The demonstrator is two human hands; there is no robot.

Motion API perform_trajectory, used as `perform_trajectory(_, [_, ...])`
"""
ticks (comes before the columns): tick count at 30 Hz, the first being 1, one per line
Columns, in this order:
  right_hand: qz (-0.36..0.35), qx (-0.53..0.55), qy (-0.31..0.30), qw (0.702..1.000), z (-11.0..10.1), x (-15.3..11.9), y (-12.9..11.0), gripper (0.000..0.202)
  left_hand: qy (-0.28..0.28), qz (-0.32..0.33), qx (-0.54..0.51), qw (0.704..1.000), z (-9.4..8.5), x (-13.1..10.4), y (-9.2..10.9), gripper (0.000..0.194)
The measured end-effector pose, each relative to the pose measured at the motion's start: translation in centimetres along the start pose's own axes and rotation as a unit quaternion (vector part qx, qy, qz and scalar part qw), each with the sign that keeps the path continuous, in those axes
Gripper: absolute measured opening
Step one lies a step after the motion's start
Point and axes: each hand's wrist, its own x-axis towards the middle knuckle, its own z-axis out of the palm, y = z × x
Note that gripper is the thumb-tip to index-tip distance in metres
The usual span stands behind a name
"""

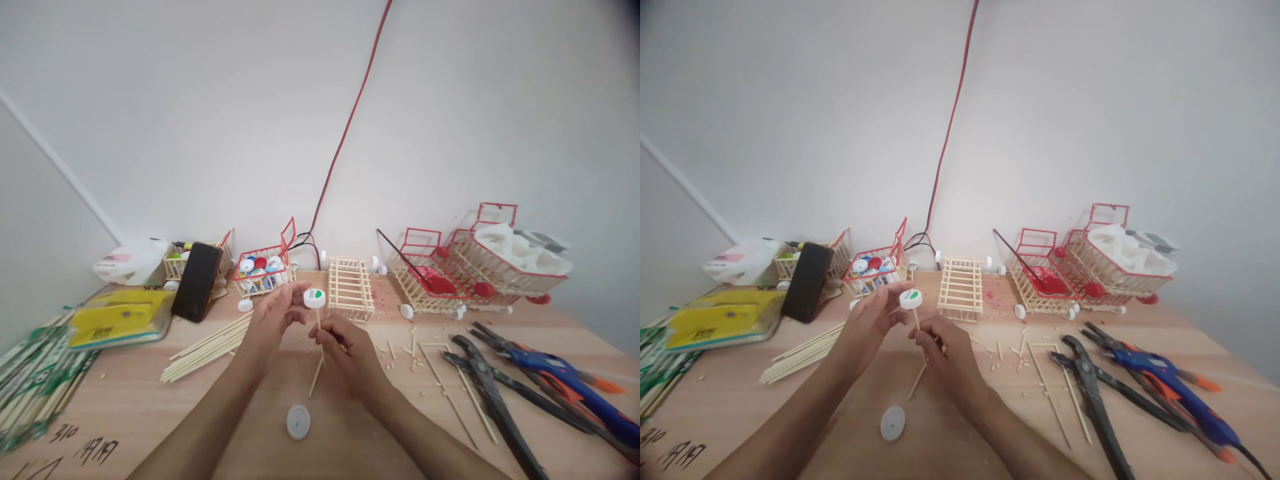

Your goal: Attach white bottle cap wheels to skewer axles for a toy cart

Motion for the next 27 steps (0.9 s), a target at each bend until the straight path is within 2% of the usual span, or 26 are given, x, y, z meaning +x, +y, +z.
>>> perform_trajectory(6, [-0.004, -0.004, 0.013, 1.000, -0.3, 0.2, 0.3, 0.016, 0.008, -0.029, 0.053, 0.998, 0.0, 0.1, -0.5, 0.036])
perform_trajectory(10, [-0.004, -0.014, 0.014, 1.000, -0.3, 0.3, 0.3, 0.016, 0.015, -0.009, 0.086, 0.996, -0.2, 0.0, -0.2, 0.035])
perform_trajectory(16, [0.000, -0.022, 0.001, 1.000, 0.0, 0.1, 0.6, 0.016, -0.013, 0.009, 0.094, 0.995, 0.0, -0.2, 0.7, 0.036])
perform_trajectory(27, [-0.003, -0.021, -0.005, 1.000, 0.0, 0.0, 0.5, 0.015, 0.002, 0.031, 0.118, 0.993, 0.2, -0.2, 0.7, 0.023])
